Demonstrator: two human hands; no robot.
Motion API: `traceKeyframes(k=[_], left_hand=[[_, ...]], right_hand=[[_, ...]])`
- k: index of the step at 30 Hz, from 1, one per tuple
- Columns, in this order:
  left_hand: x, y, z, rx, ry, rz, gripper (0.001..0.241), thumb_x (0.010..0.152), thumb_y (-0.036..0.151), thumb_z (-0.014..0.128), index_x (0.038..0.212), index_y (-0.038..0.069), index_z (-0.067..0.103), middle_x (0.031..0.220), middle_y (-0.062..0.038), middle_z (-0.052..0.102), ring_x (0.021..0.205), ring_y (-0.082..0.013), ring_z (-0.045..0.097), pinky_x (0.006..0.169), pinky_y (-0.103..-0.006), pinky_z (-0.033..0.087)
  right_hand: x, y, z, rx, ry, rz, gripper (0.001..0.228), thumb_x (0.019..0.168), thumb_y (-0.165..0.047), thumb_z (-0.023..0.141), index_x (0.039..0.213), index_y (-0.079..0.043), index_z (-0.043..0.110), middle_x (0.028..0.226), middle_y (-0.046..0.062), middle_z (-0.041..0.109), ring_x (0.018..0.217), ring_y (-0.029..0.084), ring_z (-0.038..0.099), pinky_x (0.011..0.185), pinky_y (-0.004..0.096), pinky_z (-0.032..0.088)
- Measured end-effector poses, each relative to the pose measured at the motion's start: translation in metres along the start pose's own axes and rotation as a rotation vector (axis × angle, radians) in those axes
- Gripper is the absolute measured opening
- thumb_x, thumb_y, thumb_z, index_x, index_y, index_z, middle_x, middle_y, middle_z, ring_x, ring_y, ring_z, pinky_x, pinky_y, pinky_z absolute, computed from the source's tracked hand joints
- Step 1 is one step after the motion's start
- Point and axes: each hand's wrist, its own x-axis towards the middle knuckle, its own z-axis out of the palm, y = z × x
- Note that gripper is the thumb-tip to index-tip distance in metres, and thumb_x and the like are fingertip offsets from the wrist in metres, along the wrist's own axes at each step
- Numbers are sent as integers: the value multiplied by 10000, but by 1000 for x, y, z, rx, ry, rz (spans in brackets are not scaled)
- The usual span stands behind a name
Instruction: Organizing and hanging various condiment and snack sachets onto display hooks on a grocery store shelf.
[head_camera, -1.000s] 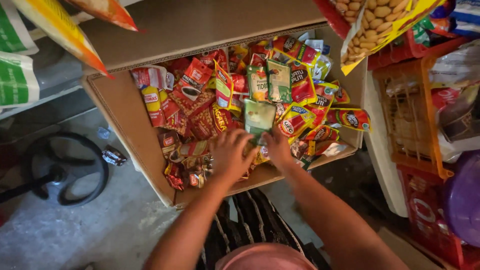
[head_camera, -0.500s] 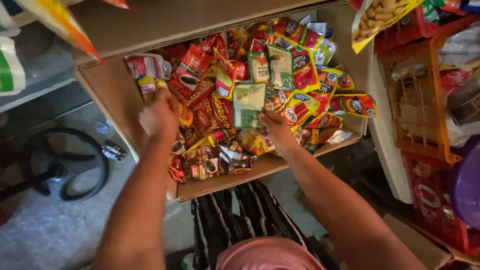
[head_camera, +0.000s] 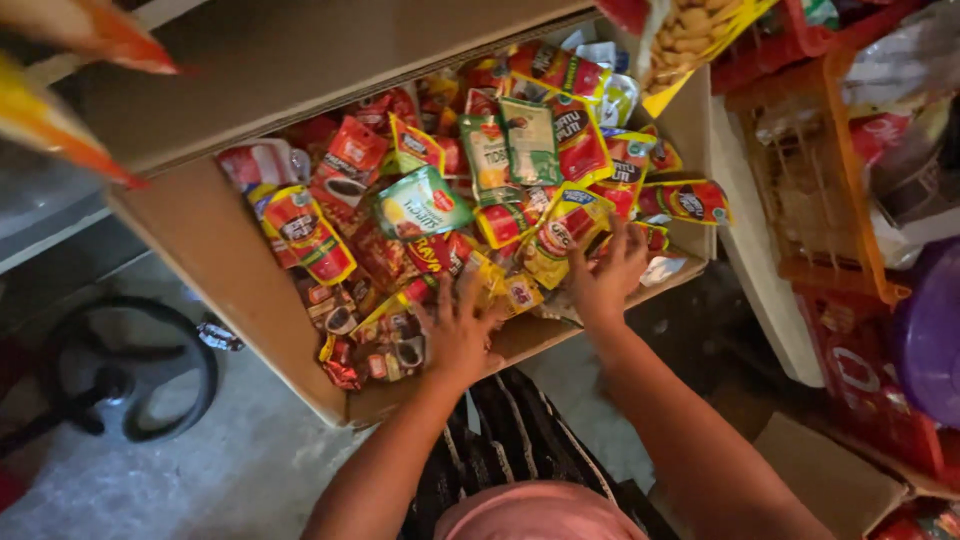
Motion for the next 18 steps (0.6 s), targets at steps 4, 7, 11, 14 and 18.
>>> traceKeyframes(k=[4, 7, 11, 14, 18], left_hand=[[24, -17, -6, -4, -198, -160, 996, 618, 562, 918, 1476, 465, 420, 1716, -42, -17, 1531, -440, 119, 1068, -834, 166], [44, -50, 28, 71, -92, -128, 729, 756, 450, 848, 1406, 401, 520, 1697, -65, 104, 1468, -418, 272, 1069, -824, 231], [35, -101, 36, 196, 51, -24, 480, 868, 209, 712, 1318, 337, 604, 1608, -74, 329, 1410, -434, 403, 1027, -725, 381], [27, -126, 7, 194, 71, -10, 477, 899, 156, 650, 1343, 321, 593, 1543, -94, 414, 1341, -449, 471, 916, -594, 517], [16, -163, -10, 322, 296, -151, 375, 891, 269, 692, 1262, 321, 675, 1400, -87, 497, 1233, -388, 549, 779, -556, 576]], right_hand=[[-12, 23, 20, -153, -71, 225, 1059, 738, -492, 902, 1560, -151, 329, 1573, 289, 343, 1418, 507, 318, 1070, 642, 258], [-1, -7, 26, -81, -367, 580, 1197, 669, -584, 853, 1597, -233, 184, 1620, 177, 375, 1486, 412, 319, 1170, 699, 133], [-1, -3, 59, 158, -469, 775, 1282, 755, -485, 903, 1614, -194, -3, 1554, 285, 335, 1398, 417, 393, 1133, 637, 263], [4, -17, 81, 671, -427, 838, 1094, 754, -305, 847, 1580, -173, 142, 1469, 238, 505, 1248, 351, 622, 1029, 506, 523], [25, -111, 45, 840, -573, 1182, 715, 913, -213, 758, 1540, -134, 424, 1336, 214, 613, 1058, 294, 663, 910, 449, 606]])
